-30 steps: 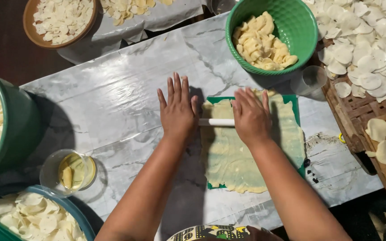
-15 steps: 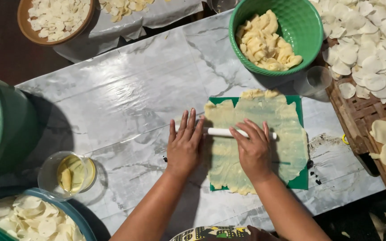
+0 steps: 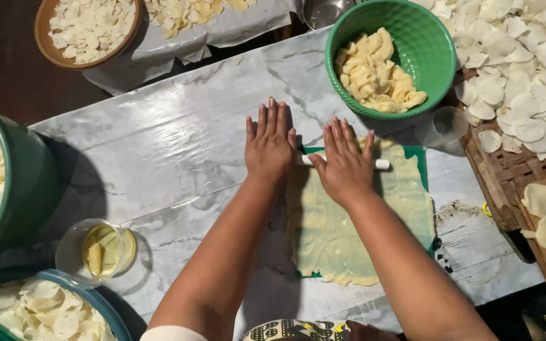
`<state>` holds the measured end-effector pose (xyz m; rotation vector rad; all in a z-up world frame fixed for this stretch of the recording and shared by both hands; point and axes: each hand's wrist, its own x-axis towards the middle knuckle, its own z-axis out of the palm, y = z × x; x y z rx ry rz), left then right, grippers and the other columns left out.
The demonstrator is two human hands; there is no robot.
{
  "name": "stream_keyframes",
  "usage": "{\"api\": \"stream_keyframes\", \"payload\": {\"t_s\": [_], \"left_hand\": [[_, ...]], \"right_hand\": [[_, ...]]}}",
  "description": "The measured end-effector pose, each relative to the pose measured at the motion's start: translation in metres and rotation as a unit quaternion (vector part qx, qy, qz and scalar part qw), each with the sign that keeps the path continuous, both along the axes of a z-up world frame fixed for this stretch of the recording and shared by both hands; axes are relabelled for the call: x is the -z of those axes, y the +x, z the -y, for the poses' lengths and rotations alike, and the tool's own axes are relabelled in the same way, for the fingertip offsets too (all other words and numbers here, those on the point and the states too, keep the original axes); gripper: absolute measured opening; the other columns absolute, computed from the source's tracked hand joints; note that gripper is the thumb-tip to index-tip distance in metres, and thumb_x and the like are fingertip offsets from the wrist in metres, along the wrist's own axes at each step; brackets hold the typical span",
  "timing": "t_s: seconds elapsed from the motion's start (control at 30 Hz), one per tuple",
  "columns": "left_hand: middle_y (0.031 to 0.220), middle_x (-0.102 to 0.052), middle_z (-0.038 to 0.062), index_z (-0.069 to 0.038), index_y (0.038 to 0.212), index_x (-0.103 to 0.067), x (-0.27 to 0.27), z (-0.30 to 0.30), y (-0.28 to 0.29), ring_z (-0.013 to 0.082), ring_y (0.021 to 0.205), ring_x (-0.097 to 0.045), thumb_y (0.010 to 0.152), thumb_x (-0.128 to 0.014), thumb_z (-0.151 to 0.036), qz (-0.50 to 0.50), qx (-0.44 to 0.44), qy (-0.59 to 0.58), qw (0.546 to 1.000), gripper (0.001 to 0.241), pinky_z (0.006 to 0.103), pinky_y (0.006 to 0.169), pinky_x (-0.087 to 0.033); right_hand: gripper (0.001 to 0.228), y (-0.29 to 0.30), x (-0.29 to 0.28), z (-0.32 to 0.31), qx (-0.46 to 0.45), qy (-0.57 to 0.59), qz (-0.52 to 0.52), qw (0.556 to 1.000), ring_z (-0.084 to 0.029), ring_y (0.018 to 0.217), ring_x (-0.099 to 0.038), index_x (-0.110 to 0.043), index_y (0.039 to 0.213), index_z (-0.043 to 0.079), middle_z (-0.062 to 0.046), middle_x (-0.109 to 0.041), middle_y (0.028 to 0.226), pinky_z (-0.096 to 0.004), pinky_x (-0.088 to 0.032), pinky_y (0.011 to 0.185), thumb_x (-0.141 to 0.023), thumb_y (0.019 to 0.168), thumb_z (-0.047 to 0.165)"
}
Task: Rolling out small portions of dough into thin sheets using a rolling pin on a silicone mat
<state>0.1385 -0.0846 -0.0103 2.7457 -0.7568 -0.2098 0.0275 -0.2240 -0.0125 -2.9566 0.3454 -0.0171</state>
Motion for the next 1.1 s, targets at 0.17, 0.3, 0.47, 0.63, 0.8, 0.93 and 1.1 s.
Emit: {"api": "stream_keyframes", "payload": {"t_s": [0.17,0.3,0.47,0.63,0.8,0.93,1.1], "left_hand": [[0.173,-0.007,0.015,-0.010,0.166,-0.011,0.005,0.001,0.007,0.0318,0.161,-0.005,0.109,-0.023,-0.049,0.017,-0.011,0.010,1.000,0.070,0.0551,0.128,0.002],[0.172,-0.012,0.017,-0.009,0.166,-0.015,0.012,-0.023,-0.034,0.0335,0.160,-0.010,0.109,-0.028,-0.049,0.055,0.004,-0.017,0.998,0.070,0.0557,0.127,-0.001],[0.172,-0.018,0.014,-0.011,0.165,-0.021,0.028,-0.045,-0.072,0.0328,0.158,-0.016,0.108,-0.028,-0.053,0.137,0.035,-0.031,0.989,0.071,0.0555,0.127,-0.009],[0.173,-0.013,0.012,-0.014,0.166,-0.015,0.021,-0.052,-0.079,0.0319,0.159,-0.009,0.107,-0.030,-0.051,0.101,0.056,-0.016,0.993,0.071,0.0534,0.127,-0.006],[0.173,-0.013,0.011,-0.016,0.166,-0.017,0.019,-0.051,-0.076,0.0319,0.159,-0.010,0.106,-0.030,-0.052,0.090,0.048,-0.012,0.995,0.071,0.0531,0.127,-0.008],[0.173,-0.015,0.010,-0.018,0.166,-0.018,0.010,-0.050,-0.077,0.0312,0.159,-0.012,0.106,-0.033,-0.051,0.078,0.047,0.005,0.996,0.069,0.0519,0.127,-0.010],[0.172,-0.018,0.009,-0.021,0.166,-0.020,0.005,-0.049,-0.078,0.0306,0.159,-0.014,0.107,-0.033,-0.051,0.052,0.042,0.007,0.998,0.067,0.0512,0.127,-0.010]], "right_hand": [[0.079,0.007,-0.012,0.001,-0.009,0.015,-0.002,1.000,-0.027,0.160,-0.008,-0.023,0.163,0.011,-0.013,-0.012,0.173,-0.068,-0.002,0.122,-0.032,0.104,0.063],[0.082,-0.030,-0.005,-0.009,-0.016,0.021,0.024,0.999,-0.035,0.158,-0.012,-0.027,0.162,0.007,-0.018,-0.014,0.172,-0.070,-0.008,0.121,-0.041,0.101,0.060],[0.046,-0.036,0.032,0.061,-0.058,0.053,0.258,0.963,-0.035,0.134,-0.057,-0.062,0.139,0.006,-0.013,-0.059,0.144,-0.050,-0.045,0.107,-0.059,0.094,0.011],[0.045,-0.029,0.057,0.095,-0.010,0.064,0.179,0.982,-0.035,0.137,-0.049,-0.057,0.147,0.008,-0.013,-0.057,0.143,-0.055,-0.022,0.119,-0.052,0.103,0.012],[0.021,-0.033,0.050,0.090,-0.017,0.020,0.174,0.984,-0.015,0.133,-0.051,-0.067,0.121,0.028,0.011,-0.055,0.126,-0.065,-0.014,0.122,-0.057,0.102,0.024],[0.010,-0.050,0.037,0.086,-0.044,-0.004,0.203,0.978,-0.013,0.124,-0.055,-0.068,0.104,0.031,0.012,-0.058,0.116,-0.053,-0.021,0.123,-0.069,0.095,0.027],[0.010,-0.072,0.009,0.088,-0.099,-0.021,0.217,0.971,-0.015,0.123,-0.057,-0.070,0.101,0.029,0.009,-0.061,0.114,-0.055,-0.025,0.120,-0.069,0.093,0.022]]}}
